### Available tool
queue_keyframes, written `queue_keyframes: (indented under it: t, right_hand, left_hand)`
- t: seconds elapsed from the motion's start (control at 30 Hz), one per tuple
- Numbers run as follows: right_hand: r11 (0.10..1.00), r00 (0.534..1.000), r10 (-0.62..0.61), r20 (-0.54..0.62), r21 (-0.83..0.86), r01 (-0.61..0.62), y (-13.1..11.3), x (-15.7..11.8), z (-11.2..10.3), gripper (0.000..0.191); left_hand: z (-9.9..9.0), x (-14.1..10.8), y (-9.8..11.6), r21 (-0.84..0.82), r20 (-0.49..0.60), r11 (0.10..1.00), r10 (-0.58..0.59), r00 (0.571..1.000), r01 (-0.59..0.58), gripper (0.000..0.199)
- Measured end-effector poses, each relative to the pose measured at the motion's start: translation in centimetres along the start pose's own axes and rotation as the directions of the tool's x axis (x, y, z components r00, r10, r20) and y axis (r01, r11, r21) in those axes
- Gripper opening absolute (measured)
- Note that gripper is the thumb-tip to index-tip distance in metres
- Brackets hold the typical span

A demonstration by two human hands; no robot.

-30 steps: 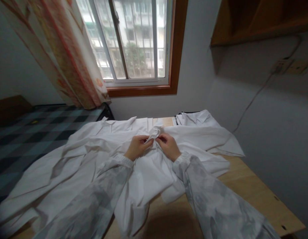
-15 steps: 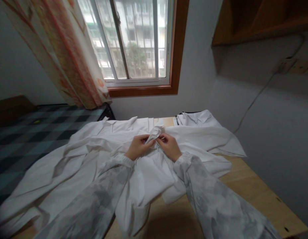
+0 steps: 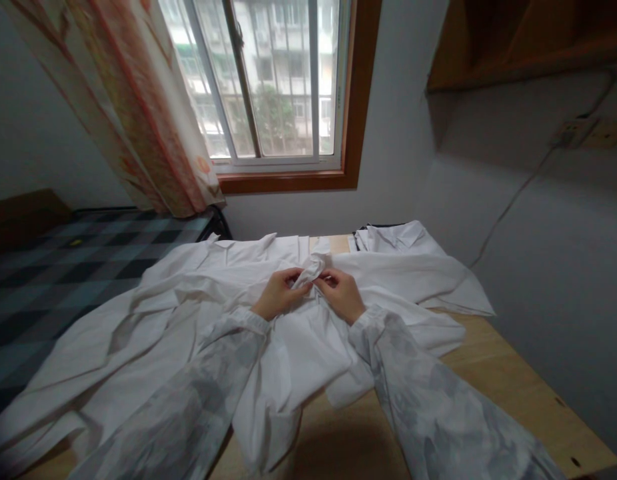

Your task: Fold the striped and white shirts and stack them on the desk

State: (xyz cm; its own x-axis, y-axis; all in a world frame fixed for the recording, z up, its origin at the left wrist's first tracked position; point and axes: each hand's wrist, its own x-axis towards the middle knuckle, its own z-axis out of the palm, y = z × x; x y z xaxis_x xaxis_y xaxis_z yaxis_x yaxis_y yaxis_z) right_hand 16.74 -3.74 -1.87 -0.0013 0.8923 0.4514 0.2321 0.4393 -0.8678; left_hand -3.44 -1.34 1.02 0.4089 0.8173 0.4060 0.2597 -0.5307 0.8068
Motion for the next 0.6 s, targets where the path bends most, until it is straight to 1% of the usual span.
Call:
queue_keyframes:
  t: [0.17, 0.3, 0.43, 0.5, 0.6]
  right_hand:
    - [0.998, 0.999, -0.042, -0.016, -0.047, 0.041, -0.24, -0.13, 0.08, 0.028]
    - [0.996, 0.998, -0.059, 0.001, -0.072, 0.058, -0.54, -0.09, 0.01, 0.024]
    - [0.995, 0.998, -0.066, 0.018, -0.075, 0.067, -0.59, 0.00, -0.02, 0.022]
    - [0.995, 0.998, -0.064, 0.030, -0.078, 0.066, -0.55, -0.01, 0.04, 0.022]
    - [0.993, 0.996, -0.084, 0.035, -0.076, 0.086, -0.65, -0.11, 0.15, 0.022]
  left_hand:
    - [0.03, 0.01, 0.25, 0.011, -0.025, 1.000, -0.009, 1.000, 0.009, 0.031]
    - [0.15, -0.03, 0.24, 0.012, -0.023, 0.999, -0.033, 0.999, 0.033, 0.029]
    - [0.25, -0.05, 0.23, 0.003, -0.046, 0.998, -0.061, 0.997, 0.061, 0.028]
    - [0.14, 0.03, 0.12, -0.043, -0.022, 0.996, -0.080, 0.997, 0.079, 0.028]
    - [-0.30, 0.26, -0.20, -0.158, 0.073, 0.978, -0.127, 0.989, 0.137, 0.033]
